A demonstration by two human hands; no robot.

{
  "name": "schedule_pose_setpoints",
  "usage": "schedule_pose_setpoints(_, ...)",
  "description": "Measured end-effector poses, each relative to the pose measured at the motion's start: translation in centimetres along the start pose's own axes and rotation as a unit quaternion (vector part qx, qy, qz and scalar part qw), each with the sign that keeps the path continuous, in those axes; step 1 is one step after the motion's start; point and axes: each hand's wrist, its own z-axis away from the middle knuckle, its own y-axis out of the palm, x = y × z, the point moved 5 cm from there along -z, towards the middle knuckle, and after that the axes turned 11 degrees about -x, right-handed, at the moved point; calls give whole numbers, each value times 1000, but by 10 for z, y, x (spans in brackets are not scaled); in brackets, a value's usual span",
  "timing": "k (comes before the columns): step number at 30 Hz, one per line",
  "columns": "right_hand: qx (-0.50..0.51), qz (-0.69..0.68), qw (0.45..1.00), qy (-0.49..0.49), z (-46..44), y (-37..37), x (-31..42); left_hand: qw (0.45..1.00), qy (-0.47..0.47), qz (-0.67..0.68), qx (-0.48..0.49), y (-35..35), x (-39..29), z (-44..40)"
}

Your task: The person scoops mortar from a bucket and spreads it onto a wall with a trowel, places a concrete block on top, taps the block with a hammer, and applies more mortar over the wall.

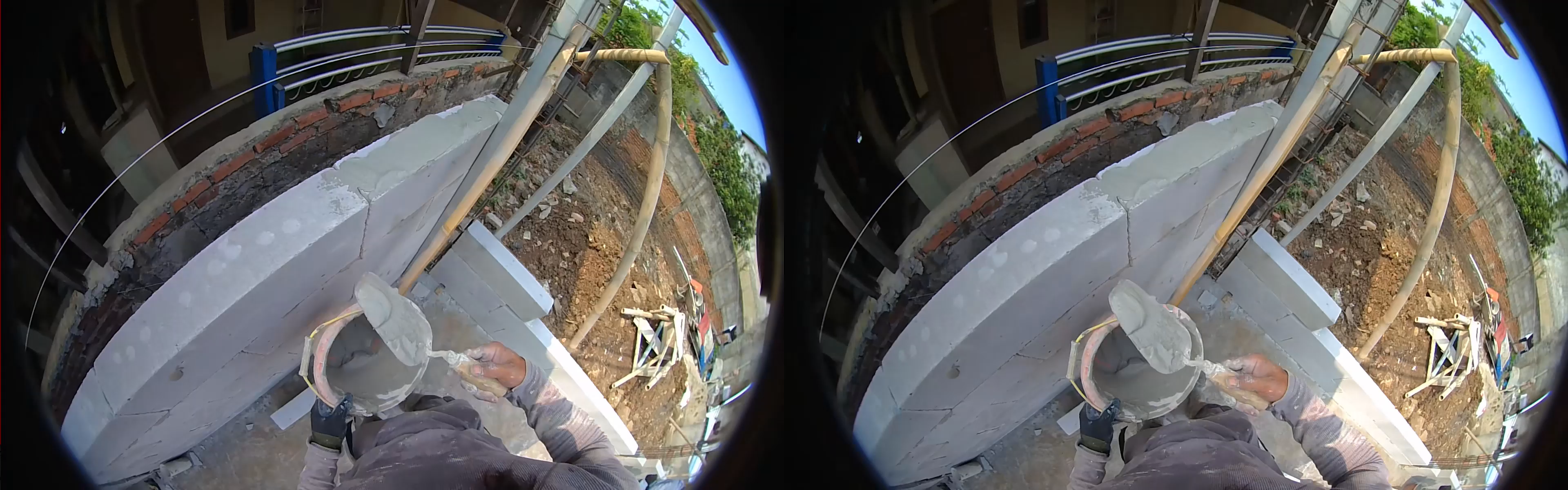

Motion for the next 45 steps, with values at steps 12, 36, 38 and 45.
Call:
schedule_pose_setpoints(12, -47, -307, 899, -308, -133, 3, 244, 977, 45, -193, 72, -50, 121, -11)
schedule_pose_setpoints(36, -120, -648, 676, -331, -225, -15, 300, 794, 196, -539, 199, -72, 215, 6)
schedule_pose_setpoints(38, -108, -622, 708, -317, -229, -5, 287, 799, 194, -535, 196, -73, 215, 9)
schedule_pose_setpoints(45, -220, -524, 773, -281, -197, 14, 264, 821, 249, -481, 182, -71, 213, 22)
